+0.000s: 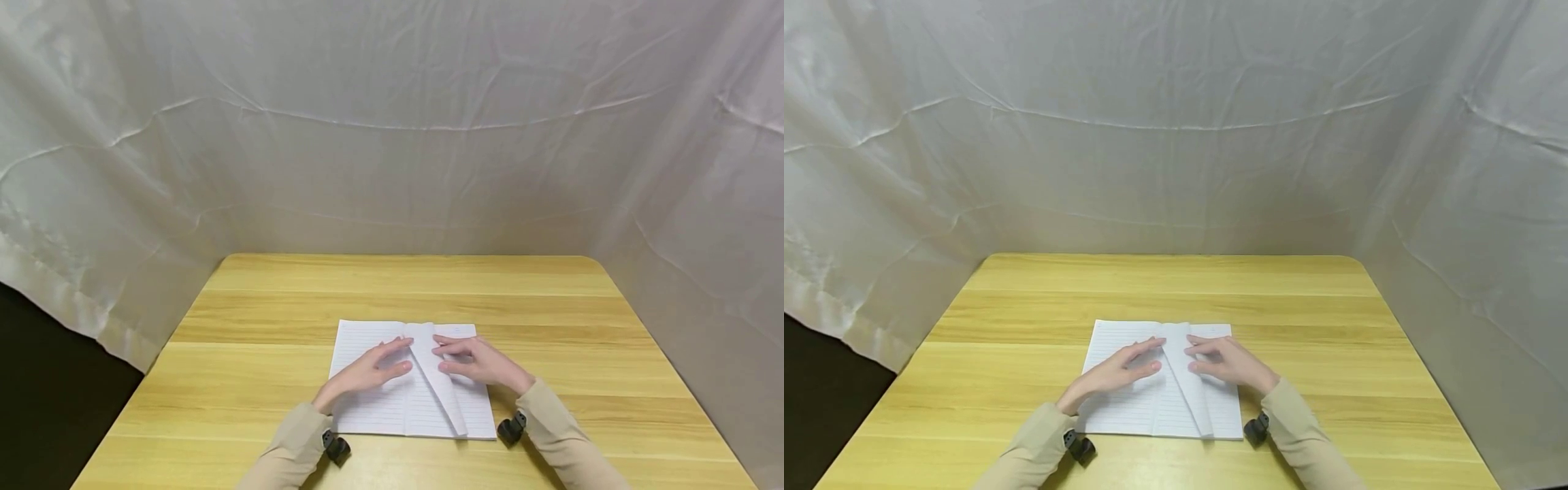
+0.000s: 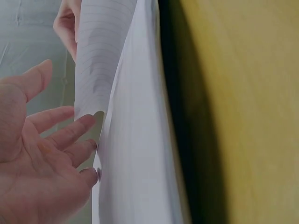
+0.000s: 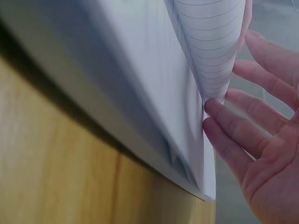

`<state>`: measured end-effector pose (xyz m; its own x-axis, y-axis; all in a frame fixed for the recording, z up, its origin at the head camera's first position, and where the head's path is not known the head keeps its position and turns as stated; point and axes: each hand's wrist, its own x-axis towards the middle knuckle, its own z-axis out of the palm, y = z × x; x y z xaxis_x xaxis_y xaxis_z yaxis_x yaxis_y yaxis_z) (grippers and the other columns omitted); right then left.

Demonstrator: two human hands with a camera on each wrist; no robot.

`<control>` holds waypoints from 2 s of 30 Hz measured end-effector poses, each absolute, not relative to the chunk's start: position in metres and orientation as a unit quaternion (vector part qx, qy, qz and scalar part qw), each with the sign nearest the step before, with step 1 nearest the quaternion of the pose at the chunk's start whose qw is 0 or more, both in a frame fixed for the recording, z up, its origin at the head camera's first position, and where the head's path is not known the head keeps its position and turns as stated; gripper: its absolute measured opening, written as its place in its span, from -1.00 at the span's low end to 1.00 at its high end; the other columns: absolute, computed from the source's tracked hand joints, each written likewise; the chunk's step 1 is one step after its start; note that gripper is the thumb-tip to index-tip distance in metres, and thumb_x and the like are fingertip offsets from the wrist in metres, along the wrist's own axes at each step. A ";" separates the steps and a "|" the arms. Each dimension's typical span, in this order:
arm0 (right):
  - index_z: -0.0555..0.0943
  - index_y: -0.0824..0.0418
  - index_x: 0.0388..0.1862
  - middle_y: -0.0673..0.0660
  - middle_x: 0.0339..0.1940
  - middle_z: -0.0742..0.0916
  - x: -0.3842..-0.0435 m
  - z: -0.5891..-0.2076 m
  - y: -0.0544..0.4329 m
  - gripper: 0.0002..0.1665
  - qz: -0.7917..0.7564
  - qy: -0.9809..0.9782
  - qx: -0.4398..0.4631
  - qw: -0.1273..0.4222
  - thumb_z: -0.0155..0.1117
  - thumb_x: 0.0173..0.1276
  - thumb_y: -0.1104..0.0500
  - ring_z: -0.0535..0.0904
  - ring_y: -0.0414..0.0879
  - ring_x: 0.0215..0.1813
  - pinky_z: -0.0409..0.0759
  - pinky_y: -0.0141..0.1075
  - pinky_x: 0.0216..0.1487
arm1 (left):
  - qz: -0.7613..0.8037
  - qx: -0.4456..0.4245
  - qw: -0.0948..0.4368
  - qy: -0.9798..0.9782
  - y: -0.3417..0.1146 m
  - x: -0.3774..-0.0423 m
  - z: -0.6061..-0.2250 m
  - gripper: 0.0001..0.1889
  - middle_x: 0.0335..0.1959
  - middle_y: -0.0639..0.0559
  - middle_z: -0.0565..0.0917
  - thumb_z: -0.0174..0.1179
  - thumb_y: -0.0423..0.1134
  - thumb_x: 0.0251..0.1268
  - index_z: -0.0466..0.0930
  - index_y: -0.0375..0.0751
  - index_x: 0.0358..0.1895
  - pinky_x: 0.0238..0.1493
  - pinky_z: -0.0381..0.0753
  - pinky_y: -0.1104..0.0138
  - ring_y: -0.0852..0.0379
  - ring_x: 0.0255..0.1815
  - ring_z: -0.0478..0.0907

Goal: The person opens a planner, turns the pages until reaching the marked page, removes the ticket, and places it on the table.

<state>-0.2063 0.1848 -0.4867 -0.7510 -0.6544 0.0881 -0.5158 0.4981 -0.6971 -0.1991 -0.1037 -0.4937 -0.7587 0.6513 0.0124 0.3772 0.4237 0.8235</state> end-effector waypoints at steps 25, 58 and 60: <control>0.61 0.33 0.23 0.36 0.33 0.62 -0.223 -0.501 0.207 -0.52 -0.385 0.882 -0.268 0.050 0.33 0.41 0.11 0.46 0.36 0.42 0.33 0.28 0.46 | 0.400 0.180 0.126 0.890 -0.125 -0.200 -0.495 -0.06 0.62 -0.40 0.02 0.18 0.18 0.39 0.07 -0.46 0.55 0.60 -0.02 -0.25 -0.36 0.66 -0.08; 0.65 0.34 0.15 0.40 0.19 0.59 -0.249 -0.500 0.207 -0.51 -0.311 0.930 -0.195 0.028 0.44 0.31 0.11 0.42 0.37 0.27 0.44 0.29 0.27 | 0.295 0.283 0.176 0.895 -0.128 -0.201 -0.494 -0.13 0.66 -0.27 -0.07 0.21 -0.01 0.39 0.03 -0.39 0.58 0.61 -0.38 -0.28 -0.36 0.68 -0.26; 0.67 0.33 0.12 0.37 0.15 0.62 -0.249 -0.499 0.206 -0.53 -0.316 0.930 -0.187 0.020 0.46 0.30 0.12 0.48 0.34 0.23 0.48 0.26 0.25 | 0.294 0.283 0.177 0.896 -0.128 -0.201 -0.494 -0.13 0.67 -0.26 -0.07 0.21 -0.01 0.39 0.03 -0.38 0.58 0.61 -0.38 -0.28 -0.35 0.68 -0.25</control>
<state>-0.2485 0.2063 -0.4990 -0.9293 -0.3603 0.0804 -0.3348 0.7307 -0.5950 -0.2010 -0.1283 -0.4940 -0.7773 0.6105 -0.1520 0.4020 0.6678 0.6264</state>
